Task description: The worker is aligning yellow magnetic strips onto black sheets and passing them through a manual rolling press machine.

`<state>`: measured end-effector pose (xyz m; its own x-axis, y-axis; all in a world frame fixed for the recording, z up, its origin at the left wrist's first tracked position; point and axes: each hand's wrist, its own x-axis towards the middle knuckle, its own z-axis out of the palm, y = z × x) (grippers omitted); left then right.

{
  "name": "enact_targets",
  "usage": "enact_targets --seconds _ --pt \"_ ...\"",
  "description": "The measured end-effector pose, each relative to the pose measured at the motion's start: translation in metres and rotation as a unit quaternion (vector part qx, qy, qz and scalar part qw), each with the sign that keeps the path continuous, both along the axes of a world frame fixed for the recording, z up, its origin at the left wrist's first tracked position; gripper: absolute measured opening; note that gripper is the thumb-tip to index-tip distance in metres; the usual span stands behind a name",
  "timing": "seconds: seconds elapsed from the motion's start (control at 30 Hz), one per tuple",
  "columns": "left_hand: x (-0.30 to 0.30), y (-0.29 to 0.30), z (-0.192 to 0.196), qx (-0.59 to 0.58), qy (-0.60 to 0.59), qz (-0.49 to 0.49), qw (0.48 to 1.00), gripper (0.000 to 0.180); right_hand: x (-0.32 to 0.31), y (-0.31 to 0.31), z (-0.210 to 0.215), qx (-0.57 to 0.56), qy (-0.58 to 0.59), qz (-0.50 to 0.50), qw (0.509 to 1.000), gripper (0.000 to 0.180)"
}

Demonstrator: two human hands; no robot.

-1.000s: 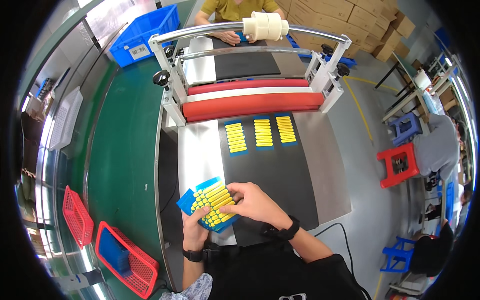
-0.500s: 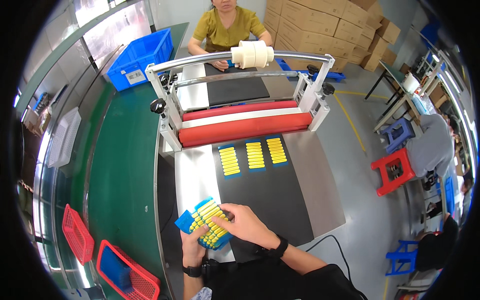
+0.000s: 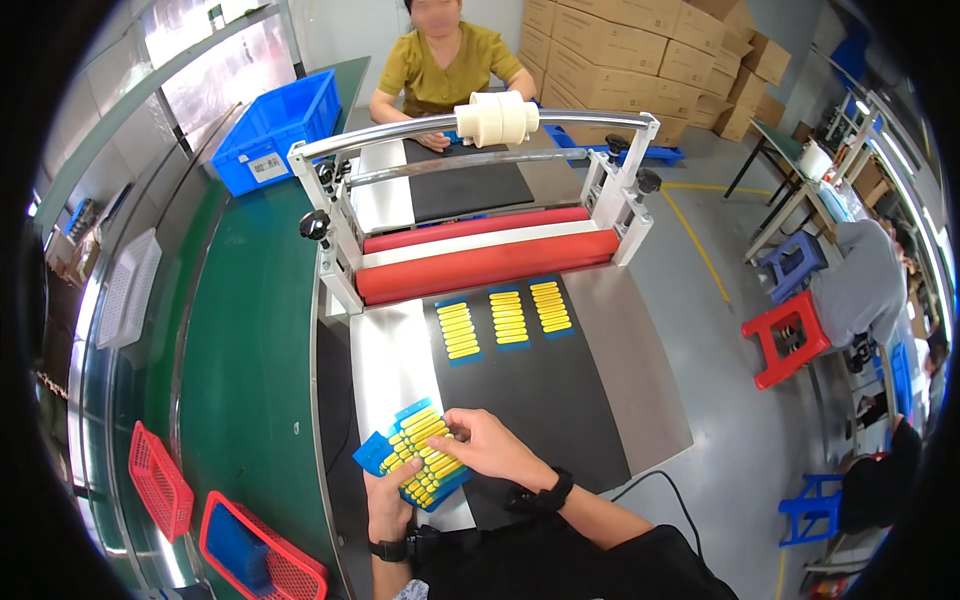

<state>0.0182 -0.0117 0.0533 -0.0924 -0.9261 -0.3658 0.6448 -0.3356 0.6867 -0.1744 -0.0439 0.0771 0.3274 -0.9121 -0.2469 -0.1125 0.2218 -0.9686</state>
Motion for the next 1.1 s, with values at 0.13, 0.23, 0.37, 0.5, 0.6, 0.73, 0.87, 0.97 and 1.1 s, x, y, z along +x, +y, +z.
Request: enact_targets --seconds 0.13,0.23,0.37,0.5,0.6,0.73,0.87,0.97,1.1 --pt "0.0 0.0 0.004 0.002 -0.004 0.002 1.0 0.051 -0.002 -0.004 0.007 0.014 0.001 0.019 1.0 0.026" --pt "0.002 0.003 -0.008 0.008 -0.008 0.032 0.999 0.048 -0.006 -0.009 0.002 -0.004 -0.028 -0.034 0.999 0.024" --pt "0.011 0.005 -0.005 0.043 -0.015 0.022 0.999 0.042 -0.031 -0.025 -0.009 -0.022 0.002 -0.113 0.993 0.021" --pt "0.018 -0.003 -0.015 0.041 0.032 0.041 0.998 0.037 -0.053 -0.037 -0.029 -0.084 0.15 -0.154 0.973 0.026" --pt "0.019 -0.003 -0.021 0.031 0.037 0.034 0.998 0.037 -0.053 -0.036 -0.028 -0.099 0.222 -0.18 0.953 0.026" --pt "0.021 -0.002 -0.023 0.032 0.029 0.035 0.998 0.037 -0.05 -0.033 -0.023 -0.082 0.208 -0.172 0.959 0.023" --pt "0.019 -0.002 -0.022 0.033 0.039 0.033 0.998 0.038 -0.056 -0.032 -0.028 -0.037 0.097 -0.161 0.981 0.024" --pt "0.02 -0.002 -0.023 0.031 0.032 0.026 0.999 0.038 -0.051 -0.024 -0.013 -0.061 0.234 -0.152 0.958 0.024" --pt "0.019 -0.004 -0.022 0.026 0.023 0.017 0.999 0.037 -0.044 -0.021 0.0 -0.083 0.299 -0.152 0.938 0.023"
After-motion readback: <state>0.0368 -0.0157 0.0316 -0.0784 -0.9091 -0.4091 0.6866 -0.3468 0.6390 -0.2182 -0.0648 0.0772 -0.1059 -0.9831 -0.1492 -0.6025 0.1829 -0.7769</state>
